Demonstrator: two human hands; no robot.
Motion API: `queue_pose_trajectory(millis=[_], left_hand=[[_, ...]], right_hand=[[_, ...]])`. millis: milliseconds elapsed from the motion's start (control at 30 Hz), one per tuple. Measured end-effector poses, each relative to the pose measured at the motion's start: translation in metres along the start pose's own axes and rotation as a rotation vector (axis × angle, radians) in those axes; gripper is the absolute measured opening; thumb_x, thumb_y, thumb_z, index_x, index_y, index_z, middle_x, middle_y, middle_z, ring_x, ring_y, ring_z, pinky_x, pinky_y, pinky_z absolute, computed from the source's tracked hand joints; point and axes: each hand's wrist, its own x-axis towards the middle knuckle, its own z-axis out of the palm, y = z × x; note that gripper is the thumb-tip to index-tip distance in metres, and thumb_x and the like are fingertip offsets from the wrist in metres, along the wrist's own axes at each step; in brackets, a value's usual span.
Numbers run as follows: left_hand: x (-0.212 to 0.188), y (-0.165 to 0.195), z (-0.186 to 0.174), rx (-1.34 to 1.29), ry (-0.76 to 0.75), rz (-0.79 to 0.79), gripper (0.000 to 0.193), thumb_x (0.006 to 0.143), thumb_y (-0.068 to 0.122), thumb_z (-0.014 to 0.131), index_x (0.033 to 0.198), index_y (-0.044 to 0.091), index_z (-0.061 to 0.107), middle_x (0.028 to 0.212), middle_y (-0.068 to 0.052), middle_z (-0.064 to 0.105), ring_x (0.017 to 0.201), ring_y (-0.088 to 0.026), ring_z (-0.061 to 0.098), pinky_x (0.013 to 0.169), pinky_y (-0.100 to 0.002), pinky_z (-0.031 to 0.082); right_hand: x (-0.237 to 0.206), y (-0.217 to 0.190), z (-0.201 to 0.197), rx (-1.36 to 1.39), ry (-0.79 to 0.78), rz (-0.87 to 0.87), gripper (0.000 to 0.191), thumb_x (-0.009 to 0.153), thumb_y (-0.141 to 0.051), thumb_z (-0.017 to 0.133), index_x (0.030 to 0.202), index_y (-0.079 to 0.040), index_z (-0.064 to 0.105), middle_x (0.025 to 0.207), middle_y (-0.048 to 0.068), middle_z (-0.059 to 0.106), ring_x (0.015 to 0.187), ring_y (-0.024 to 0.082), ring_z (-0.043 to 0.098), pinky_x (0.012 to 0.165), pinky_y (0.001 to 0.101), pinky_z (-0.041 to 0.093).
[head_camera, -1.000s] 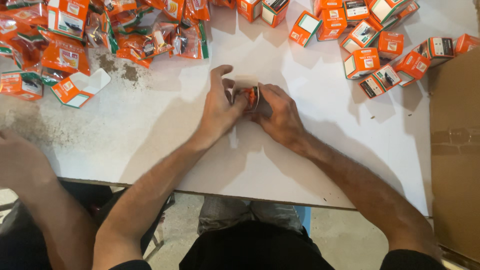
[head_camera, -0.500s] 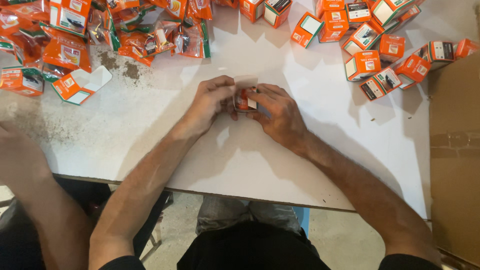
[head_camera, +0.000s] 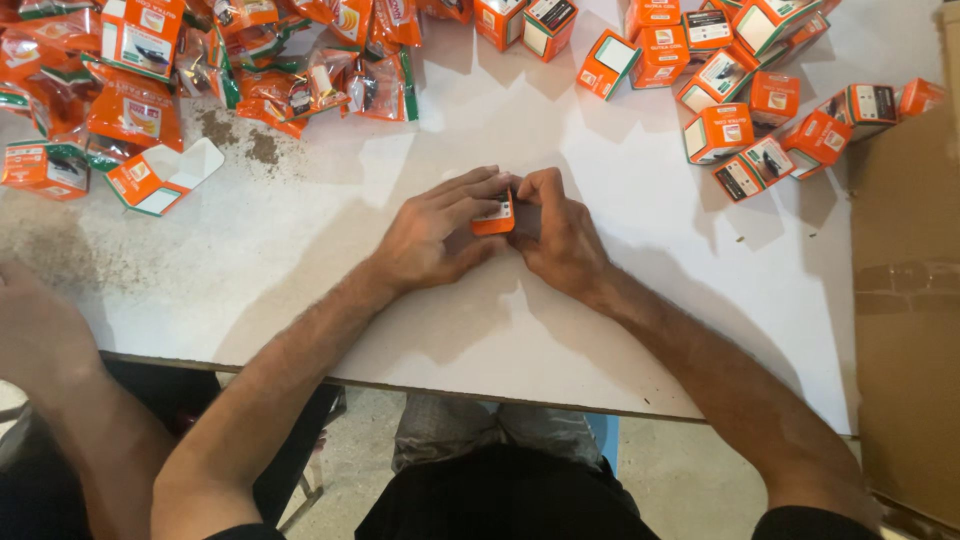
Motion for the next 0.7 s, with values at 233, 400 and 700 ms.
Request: queue_pose_trajectory(millis=[233,400,700], left_hand=[[0.0,-0.004,0.004,-0.018,0.037,-0.019,0.027,0.092,0.006,0.08,0.114,0.006,0.065,0.139,-0.014,0.067,0.136,-0.035,0.063,0.112,-0.042,0.057],[-0.005,-0.003,0.0,0.168,-0.086,0.095,0.037,0.091,0.014,0.081,0.122,0.004,0.065,0.152,-0.021,0.054,0.145,-0.04,0.049,0.12,-0.051,0.044],[0.03,-0.06,0.013,0.068,0.183,-0.272,0.049,0.105,0.013,0.07,0.149,0.007,0.05,0.155,-0.015,0.053,0.146,-0.037,0.052,0.126,-0.044,0.042]], right_hand=[[0.002,-0.003,-0.002,-0.027,0.001,-0.058,0.052,0.086,-0.001,0.083,0.119,-0.004,0.042,0.109,0.019,0.07,0.102,0.039,0.073,0.081,0.0412,0.058],[-0.001,-0.006,0.0,-0.112,0.001,-0.11,0.038,0.085,0.001,0.081,0.112,-0.005,0.055,0.116,0.018,0.071,0.094,0.036,0.073,0.076,0.04,0.057],[0.033,0.028,-0.037,-0.667,0.254,-0.145,0.078,0.088,-0.009,0.087,0.155,-0.005,0.048,0.16,0.038,0.026,0.147,0.057,0.031,0.117,0.0646,0.033]])
